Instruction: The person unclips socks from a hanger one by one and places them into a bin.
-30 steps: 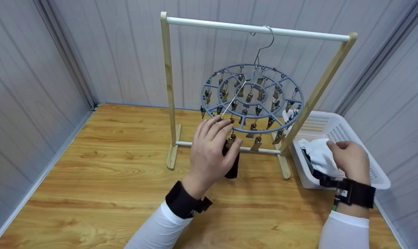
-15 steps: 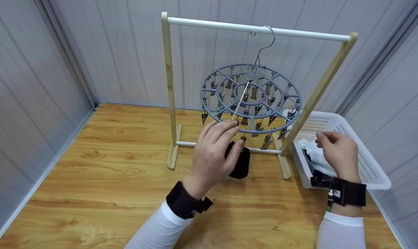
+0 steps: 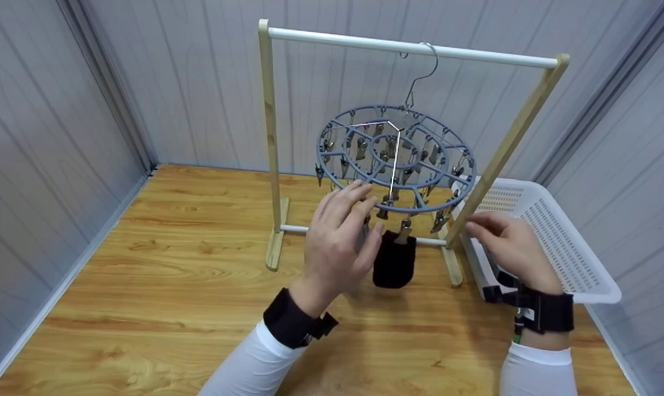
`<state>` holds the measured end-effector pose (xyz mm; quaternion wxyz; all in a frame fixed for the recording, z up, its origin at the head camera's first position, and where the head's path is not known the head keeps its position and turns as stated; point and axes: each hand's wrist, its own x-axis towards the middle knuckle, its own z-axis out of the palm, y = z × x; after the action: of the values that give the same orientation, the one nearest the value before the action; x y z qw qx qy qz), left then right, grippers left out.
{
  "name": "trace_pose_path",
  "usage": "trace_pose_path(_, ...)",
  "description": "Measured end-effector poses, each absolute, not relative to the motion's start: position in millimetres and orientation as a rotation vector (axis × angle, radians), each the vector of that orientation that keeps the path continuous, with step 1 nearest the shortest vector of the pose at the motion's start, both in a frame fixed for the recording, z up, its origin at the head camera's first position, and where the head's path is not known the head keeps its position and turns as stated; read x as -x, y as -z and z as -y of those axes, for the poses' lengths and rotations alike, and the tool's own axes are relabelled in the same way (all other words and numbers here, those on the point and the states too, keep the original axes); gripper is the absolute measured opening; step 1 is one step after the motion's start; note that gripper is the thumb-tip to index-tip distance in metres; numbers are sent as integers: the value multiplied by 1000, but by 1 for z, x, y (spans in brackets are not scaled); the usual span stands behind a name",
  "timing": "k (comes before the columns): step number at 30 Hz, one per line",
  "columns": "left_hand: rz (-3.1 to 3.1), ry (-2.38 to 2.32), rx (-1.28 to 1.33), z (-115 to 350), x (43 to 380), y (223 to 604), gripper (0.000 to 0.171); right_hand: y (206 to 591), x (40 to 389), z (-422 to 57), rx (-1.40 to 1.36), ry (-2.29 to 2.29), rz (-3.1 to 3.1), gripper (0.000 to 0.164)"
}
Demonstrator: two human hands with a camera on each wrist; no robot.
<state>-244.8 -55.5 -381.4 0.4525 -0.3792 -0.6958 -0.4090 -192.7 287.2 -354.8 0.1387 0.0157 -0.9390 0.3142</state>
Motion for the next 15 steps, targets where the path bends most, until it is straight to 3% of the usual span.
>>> trace_pose_path(15, 1838, 961, 882, 57, 244, 384, 38, 383, 219, -243, -349, -1099, 3064, 58)
